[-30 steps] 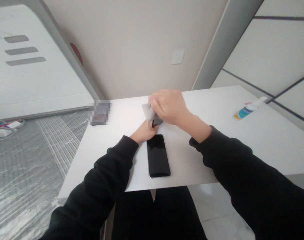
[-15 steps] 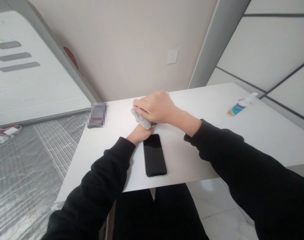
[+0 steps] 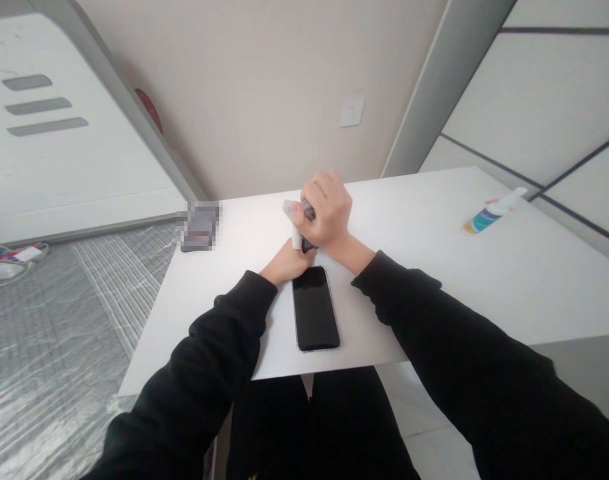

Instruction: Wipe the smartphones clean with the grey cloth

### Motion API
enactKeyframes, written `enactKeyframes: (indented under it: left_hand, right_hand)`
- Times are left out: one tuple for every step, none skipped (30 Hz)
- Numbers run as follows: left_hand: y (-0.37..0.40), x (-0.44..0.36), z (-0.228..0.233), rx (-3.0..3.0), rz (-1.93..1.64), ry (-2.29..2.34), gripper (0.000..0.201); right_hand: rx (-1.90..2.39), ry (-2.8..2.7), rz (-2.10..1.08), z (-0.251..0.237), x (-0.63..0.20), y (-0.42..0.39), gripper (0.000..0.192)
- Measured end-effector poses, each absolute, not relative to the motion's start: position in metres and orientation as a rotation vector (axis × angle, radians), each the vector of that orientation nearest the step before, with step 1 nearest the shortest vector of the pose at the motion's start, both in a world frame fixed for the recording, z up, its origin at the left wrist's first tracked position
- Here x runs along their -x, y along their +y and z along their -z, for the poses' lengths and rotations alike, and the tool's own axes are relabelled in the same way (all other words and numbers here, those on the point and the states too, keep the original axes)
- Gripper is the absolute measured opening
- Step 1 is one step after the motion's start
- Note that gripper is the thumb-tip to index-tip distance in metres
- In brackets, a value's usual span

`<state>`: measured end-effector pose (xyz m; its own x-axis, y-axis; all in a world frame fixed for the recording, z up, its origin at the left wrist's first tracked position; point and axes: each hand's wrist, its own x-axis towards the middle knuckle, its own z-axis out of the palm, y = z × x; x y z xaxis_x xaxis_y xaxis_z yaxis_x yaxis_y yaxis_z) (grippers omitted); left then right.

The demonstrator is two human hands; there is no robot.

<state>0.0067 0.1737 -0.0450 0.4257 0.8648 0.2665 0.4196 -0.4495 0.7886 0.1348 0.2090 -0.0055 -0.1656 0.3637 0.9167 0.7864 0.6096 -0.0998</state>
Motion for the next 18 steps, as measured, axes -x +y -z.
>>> enactKeyframes:
  left_hand:
    - [0.174,-0.006,0.046,-2.046,-0.895,1.075,0.026]
    - [0.175,-0.006,0.046,-2.052,-0.89,1.067,0.026]
    - [0.176,-0.006,0.047,-2.059,-0.883,1.056,0.026]
    - [0.177,-0.006,0.048,-2.067,-0.877,1.044,0.026]
    - [0.177,-0.007,0.048,-2.074,-0.876,1.033,0.027]
    - [0.178,-0.007,0.049,-2.08,-0.876,1.025,0.027]
    - [0.178,-0.007,0.05,-2.084,-0.878,1.02,0.028]
    - [0.179,-0.008,0.051,-2.087,-0.879,1.019,0.028]
    - [0.179,-0.008,0.051,-2.089,-0.881,1.021,0.028]
    - [0.179,-0.008,0.052,-2.09,-0.882,1.025,0.028]
    - [0.179,-0.009,0.052,-2.091,-0.884,1.03,0.027]
    - [0.179,-0.008,0.053,-2.091,-0.887,1.036,0.028]
    - [0.178,-0.008,0.054,-2.09,-0.89,1.042,0.029]
    - [0.178,-0.008,0.054,-2.087,-0.894,1.048,0.03]
    - [0.178,-0.008,0.055,-2.082,-0.896,1.053,0.032]
    - [0.177,-0.007,0.055,-2.076,-0.899,1.057,0.034]
    - [0.177,-0.007,0.055,-2.068,-0.902,1.061,0.035]
    - [0.176,-0.007,0.054,-2.059,-0.905,1.063,0.035]
  right_hand:
    - [0.934,-1.758,0.488,0.01,-0.134,0.208,0.041]
    - [0.922,-1.751,0.488,0.015,-0.134,0.208,0.037]
    - [0.907,-1.747,0.492,0.02,-0.135,0.208,0.033]
    - [0.893,-1.744,0.498,0.024,-0.137,0.207,0.029]
    - [0.884,-1.744,0.504,0.028,-0.139,0.207,0.026]
    - [0.879,-1.745,0.508,0.031,-0.142,0.208,0.023]
    - [0.876,-1.75,0.513,0.033,-0.144,0.208,0.022]
    - [0.874,-1.759,0.518,0.033,-0.146,0.208,0.021]
    - [0.874,-1.77,0.522,0.032,-0.148,0.209,0.021]
    - [0.874,-1.783,0.524,0.029,-0.149,0.209,0.021]
    - [0.875,-1.795,0.525,0.026,-0.149,0.209,0.022]
    - [0.873,-1.803,0.527,0.022,-0.149,0.209,0.023]
    - [0.869,-1.807,0.529,0.018,-0.149,0.209,0.024]
    - [0.863,-1.805,0.533,0.014,-0.148,0.208,0.025]
    - [0.859,-1.8,0.536,0.01,-0.147,0.207,0.027]
    - [0.858,-1.795,0.534,0.007,-0.146,0.206,0.029]
    - [0.864,-1.795,0.522,0.004,-0.145,0.204,0.031]
    - [0.877,-1.803,0.5,0.001,-0.145,0.202,0.033]
